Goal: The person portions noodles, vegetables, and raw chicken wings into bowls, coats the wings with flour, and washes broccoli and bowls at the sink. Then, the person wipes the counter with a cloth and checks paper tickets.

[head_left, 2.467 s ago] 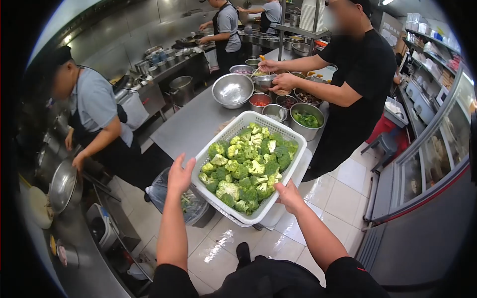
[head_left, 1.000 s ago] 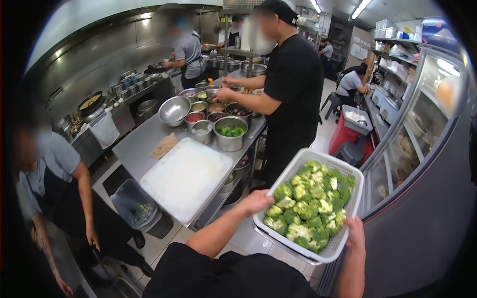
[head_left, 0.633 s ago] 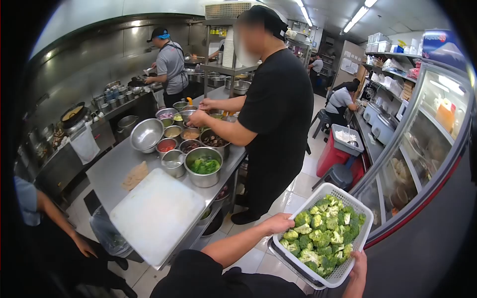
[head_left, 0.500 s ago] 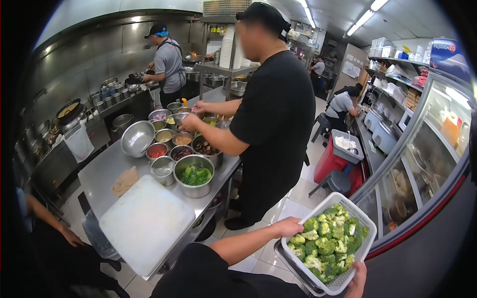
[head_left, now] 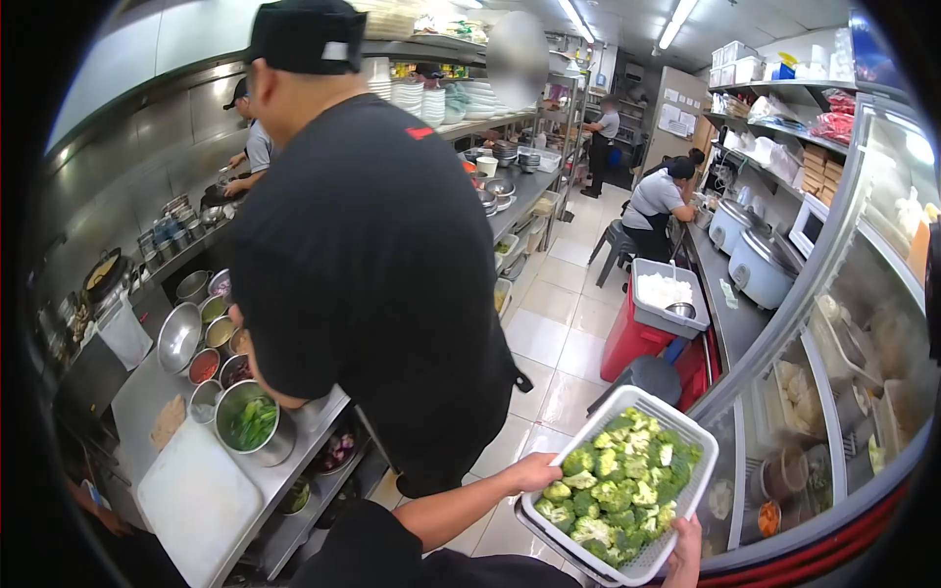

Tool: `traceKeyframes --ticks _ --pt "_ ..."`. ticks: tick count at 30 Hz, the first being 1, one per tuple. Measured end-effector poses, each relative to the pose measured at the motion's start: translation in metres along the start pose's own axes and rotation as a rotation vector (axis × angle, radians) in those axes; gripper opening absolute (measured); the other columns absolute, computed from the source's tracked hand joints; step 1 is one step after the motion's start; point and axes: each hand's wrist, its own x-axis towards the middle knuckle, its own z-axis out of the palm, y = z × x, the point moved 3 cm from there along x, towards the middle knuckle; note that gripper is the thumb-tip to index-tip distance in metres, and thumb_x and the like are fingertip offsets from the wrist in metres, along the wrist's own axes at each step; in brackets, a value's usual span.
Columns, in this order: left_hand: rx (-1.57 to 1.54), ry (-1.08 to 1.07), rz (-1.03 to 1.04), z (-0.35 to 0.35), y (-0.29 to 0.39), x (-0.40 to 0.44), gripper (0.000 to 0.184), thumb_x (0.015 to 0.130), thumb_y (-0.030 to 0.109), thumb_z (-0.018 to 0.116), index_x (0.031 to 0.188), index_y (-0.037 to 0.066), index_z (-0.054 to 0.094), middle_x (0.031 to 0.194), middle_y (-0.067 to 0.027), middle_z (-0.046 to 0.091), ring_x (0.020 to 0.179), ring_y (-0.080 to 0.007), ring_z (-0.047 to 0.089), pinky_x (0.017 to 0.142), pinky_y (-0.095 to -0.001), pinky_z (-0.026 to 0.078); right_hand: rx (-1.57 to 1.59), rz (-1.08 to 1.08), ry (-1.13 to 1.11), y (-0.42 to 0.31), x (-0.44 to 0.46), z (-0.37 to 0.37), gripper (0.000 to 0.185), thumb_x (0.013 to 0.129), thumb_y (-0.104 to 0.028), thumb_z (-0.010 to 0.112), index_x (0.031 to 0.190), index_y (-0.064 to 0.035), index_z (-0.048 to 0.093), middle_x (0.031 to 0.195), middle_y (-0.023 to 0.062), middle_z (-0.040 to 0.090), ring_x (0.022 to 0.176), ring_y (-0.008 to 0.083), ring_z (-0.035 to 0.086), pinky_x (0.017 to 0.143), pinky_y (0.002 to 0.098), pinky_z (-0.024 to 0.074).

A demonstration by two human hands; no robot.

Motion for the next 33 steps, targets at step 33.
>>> traceKeyframes --ticks 33 --pt "-0.831 0.915 -0.35 -0.194 -0.412 0.367 0.038 0.084 0.017 0.053 0.117 0.002 0.063 0.097 -0.0118 0.068 0.088 -0.0199 0.062 0.078 -0.034 0.048 -0.653 0.476 -0.718 0.275 0.689 0.425 0.055 0.075 0.003 0.051 0.13 -0.0019 0.051 0.11 0.012 0.061 0.096 0.0265 0.062 0.086 0.0398 0.0529"
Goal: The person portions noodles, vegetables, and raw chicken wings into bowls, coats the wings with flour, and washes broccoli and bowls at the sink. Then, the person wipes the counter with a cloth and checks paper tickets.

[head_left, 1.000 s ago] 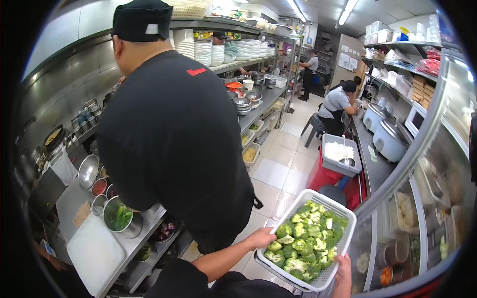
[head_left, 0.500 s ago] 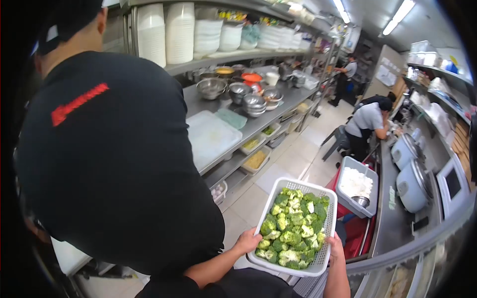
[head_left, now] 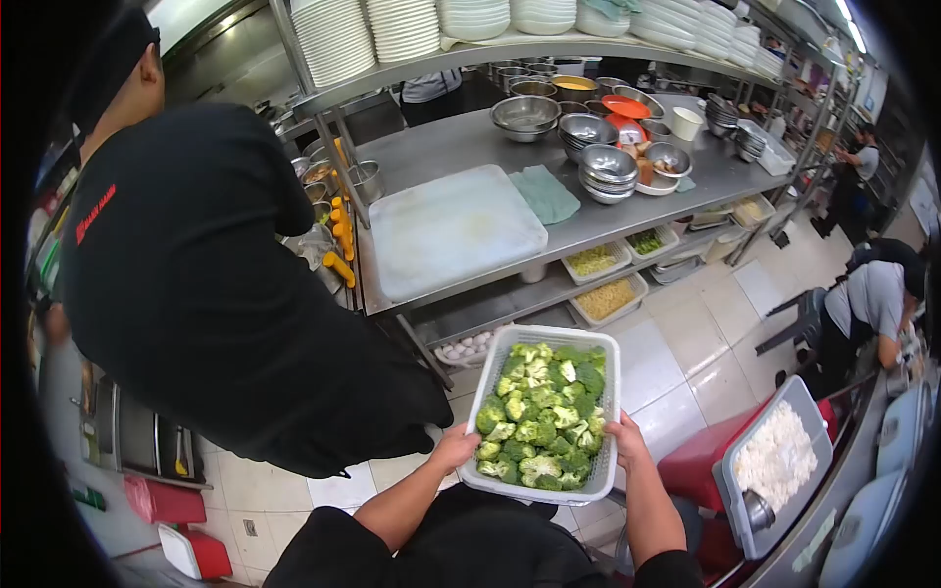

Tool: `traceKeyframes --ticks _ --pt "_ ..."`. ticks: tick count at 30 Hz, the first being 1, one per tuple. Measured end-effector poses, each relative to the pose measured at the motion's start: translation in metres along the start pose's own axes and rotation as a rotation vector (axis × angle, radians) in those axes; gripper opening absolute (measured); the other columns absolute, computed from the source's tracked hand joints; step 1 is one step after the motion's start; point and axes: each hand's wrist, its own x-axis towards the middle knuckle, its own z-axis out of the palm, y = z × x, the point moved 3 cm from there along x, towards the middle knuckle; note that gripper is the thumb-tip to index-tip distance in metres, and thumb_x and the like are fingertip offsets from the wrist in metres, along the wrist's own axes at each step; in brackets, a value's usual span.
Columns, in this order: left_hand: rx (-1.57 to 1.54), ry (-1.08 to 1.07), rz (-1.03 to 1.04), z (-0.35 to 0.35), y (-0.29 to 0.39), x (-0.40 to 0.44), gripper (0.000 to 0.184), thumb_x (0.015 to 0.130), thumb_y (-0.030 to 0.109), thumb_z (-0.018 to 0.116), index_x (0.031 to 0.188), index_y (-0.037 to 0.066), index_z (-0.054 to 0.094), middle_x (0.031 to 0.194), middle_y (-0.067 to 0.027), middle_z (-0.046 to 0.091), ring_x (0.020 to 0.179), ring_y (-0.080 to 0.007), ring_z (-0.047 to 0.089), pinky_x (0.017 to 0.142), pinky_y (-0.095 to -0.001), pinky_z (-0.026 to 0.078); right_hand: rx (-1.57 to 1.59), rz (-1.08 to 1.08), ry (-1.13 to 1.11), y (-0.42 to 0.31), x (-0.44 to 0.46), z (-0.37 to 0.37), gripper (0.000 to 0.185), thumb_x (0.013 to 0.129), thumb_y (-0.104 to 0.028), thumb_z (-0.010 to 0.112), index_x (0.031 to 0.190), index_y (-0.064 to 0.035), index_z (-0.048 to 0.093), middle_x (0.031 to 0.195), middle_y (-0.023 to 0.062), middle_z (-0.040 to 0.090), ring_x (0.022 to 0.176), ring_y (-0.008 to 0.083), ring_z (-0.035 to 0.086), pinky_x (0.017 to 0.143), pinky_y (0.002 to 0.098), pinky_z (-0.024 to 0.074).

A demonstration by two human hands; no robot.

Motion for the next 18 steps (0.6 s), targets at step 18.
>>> traceKeyframes --ticks 18 --pt "-0.536 0.533 -0.049 -0.095 -0.096 0.226 0.029 0.088 0.014 0.056 0.115 0.004 0.063 0.101 -0.0074 0.066 0.09 -0.0175 0.059 0.079 -0.0349 0.047 -0.779 -0.032 -0.22 0.033 0.33 0.142 0.052 0.087 -0.016 0.054 0.137 -0.0036 0.049 0.115 0.0152 0.063 0.098 0.0223 0.061 0.082 0.0353 0.0511"
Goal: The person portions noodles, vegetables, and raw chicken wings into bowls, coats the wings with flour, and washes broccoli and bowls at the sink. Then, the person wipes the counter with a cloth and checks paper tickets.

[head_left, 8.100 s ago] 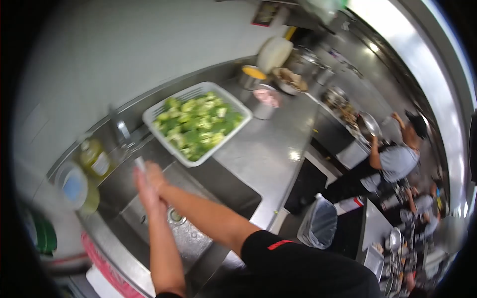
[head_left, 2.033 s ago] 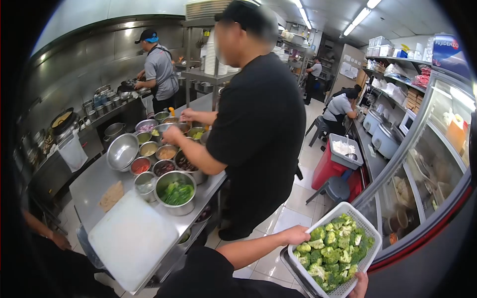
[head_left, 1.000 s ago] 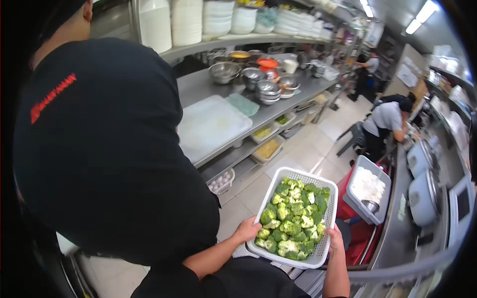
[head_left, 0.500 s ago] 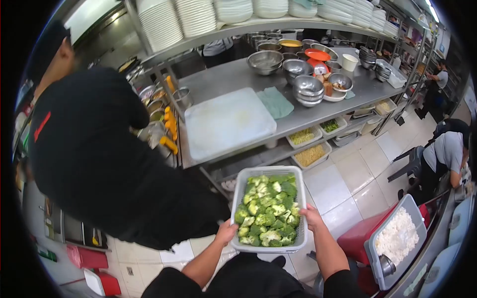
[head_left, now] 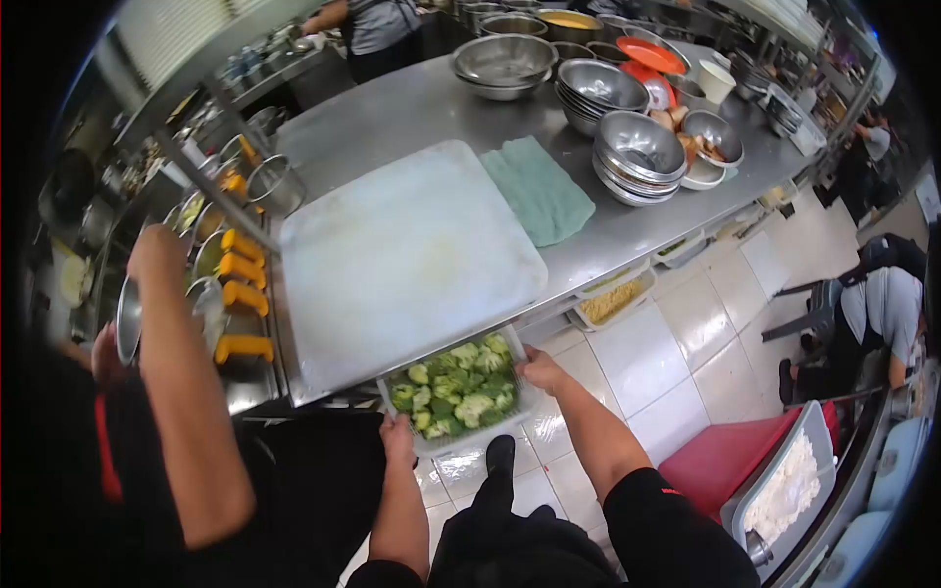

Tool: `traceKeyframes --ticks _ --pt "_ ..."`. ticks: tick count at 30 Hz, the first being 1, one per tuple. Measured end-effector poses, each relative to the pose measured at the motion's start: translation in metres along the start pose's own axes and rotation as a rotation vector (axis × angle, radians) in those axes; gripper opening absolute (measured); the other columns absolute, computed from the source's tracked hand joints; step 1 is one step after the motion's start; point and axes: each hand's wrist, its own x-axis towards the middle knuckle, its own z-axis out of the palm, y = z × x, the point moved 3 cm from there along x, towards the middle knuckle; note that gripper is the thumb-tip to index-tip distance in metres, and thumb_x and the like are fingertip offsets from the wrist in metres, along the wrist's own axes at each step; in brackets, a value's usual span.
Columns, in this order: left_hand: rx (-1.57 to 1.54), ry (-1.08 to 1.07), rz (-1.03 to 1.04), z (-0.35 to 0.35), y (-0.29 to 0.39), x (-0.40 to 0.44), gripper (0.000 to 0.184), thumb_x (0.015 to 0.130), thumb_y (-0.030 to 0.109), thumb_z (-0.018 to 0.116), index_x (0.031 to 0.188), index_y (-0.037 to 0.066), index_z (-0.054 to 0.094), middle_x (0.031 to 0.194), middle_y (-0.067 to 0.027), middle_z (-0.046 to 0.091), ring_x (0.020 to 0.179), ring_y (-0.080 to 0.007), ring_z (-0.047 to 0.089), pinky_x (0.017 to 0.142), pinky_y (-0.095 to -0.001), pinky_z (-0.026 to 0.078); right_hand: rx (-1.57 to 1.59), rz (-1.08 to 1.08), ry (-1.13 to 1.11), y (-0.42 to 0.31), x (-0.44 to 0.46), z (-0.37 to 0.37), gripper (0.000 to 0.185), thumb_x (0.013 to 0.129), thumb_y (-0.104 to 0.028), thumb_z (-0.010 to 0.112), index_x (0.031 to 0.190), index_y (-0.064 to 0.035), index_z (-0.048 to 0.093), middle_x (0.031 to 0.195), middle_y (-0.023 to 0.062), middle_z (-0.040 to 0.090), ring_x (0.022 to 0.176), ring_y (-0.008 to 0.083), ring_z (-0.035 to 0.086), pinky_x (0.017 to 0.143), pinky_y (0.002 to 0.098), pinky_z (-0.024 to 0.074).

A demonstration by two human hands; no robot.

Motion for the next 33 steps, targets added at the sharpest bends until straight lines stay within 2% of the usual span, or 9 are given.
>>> traceKeyframes --ticks 5,10,13,18,20,24,26,28,33 --pt "-0.022 0.093 -0.127 -0.006 -0.014 0.121 0.037 0.091 0.02 0.055 0.125 0.007 0.054 0.11 -0.0086 0.06 0.091 -0.0203 0.058 0.076 -0.0365 0.047 0.413 0.377 0.129 -0.03 -0.019 0.032 0.053 0.092 -0.023 0.056 0.138 0.0005 0.044 0.105 0.0225 0.063 0.076 0.0249 0.066 0.049 0.0353 0.0516" --pt "0.329 0.17 -0.084 -0.011 -0.004 0.145 0.048 0.095 0.027 0.054 0.14 0.015 0.042 0.126 -0.0097 0.051 0.096 -0.0227 0.054 0.075 -0.0393 0.045 0.066 0.167 0.312 -0.03 0.043 0.061 0.057 0.09 -0.024 0.06 0.134 0.0084 0.043 0.112 0.0275 0.063 0.105 0.0329 0.063 0.088 0.0369 0.0498" --pt "0.178 0.345 -0.362 0.034 0.066 0.041 0.073 0.094 0.041 0.06 0.15 0.012 0.023 0.148 -0.0105 0.038 0.129 -0.0267 0.042 0.096 -0.0459 0.04 0.09 0.122 0.35 -0.028 0.007 0.055 0.056 0.086 -0.021 0.06 0.134 0.0049 0.047 0.123 0.0264 0.06 0.11 0.0346 0.061 0.094 0.0392 0.0477" --pt "0.237 0.093 -0.416 0.106 0.041 -0.057 0.067 0.093 0.038 0.056 0.146 0.023 0.018 0.118 -0.0103 0.046 0.095 -0.0274 0.048 0.072 -0.0466 0.045 -0.288 0.059 0.273 0.093 -0.13 -0.01 0.053 0.078 -0.023 0.062 0.126 0.0003 0.058 0.119 0.0235 0.062 0.113 0.037 0.058 0.1 0.0414 0.045" --pt "0.412 -0.148 -0.417 0.142 0.018 -0.098 0.083 0.093 0.031 0.057 0.153 0.025 0.0 0.145 -0.01 0.032 0.111 -0.0368 0.051 0.083 -0.0567 0.046 -0.233 0.33 0.375 0.164 -0.215 -0.046 0.042 0.077 -0.022 0.063 0.113 -0.0007 0.066 0.118 0.0241 0.063 0.113 0.0377 0.058 0.101 0.0444 0.0441" --pt "0.775 -0.438 -0.347 0.189 -0.065 -0.098 0.085 0.092 0.032 0.059 0.153 0.024 0.0 0.143 -0.0125 0.034 0.115 -0.0376 0.049 0.085 -0.056 0.046 0.068 0.491 0.651 0.209 -0.355 -0.085 0.042 0.08 -0.03 0.065 0.109 0.0005 0.068 0.114 0.0243 0.065 0.108 0.0369 0.061 0.096 0.0434 0.0477" --pt "0.936 -0.579 -0.377 0.216 -0.048 -0.127 0.083 0.092 0.034 0.058 0.153 0.023 0.003 0.141 -0.0128 0.035 0.116 -0.0366 0.05 0.084 -0.0539 0.047 0.147 0.4 0.755 0.214 -0.392 -0.074 0.032 0.082 -0.027 0.061 0.1 -0.0014 0.07 0.087 0.0197 0.069 0.083 0.0312 0.067 0.076 0.0446 0.0523" --pt "1.181 -0.714 -0.223 0.249 -0.025 -0.183 0.081 0.093 0.035 0.057 0.154 0.016 0.007 0.131 -0.0164 0.048 0.101 -0.0312 0.056 0.068 -0.0461 0.052 0.236 0.333 0.832 0.187 -0.447 -0.063 0.026 0.081 -0.023 0.061 0.088 0.0009 0.066 0.083 0.0192 0.068 0.078 0.0298 0.066 0.069 0.0438 0.0504" --pt "1.473 -1.451 -0.184 0.305 -0.031 -0.387 0.048 0.098 0.033 0.052 0.137 0.006 0.043 0.121 -0.0136 0.06 0.099 -0.027 0.063 0.075 -0.0419 0.053 0.256 0.505 1.288 0.09 -0.683 -0.059 0.031 0.084 -0.03 0.059 0.077 -0.0017 0.068 0.077 0.0186 0.067 0.074 0.0343 0.066 0.068 0.0462 0.0515"
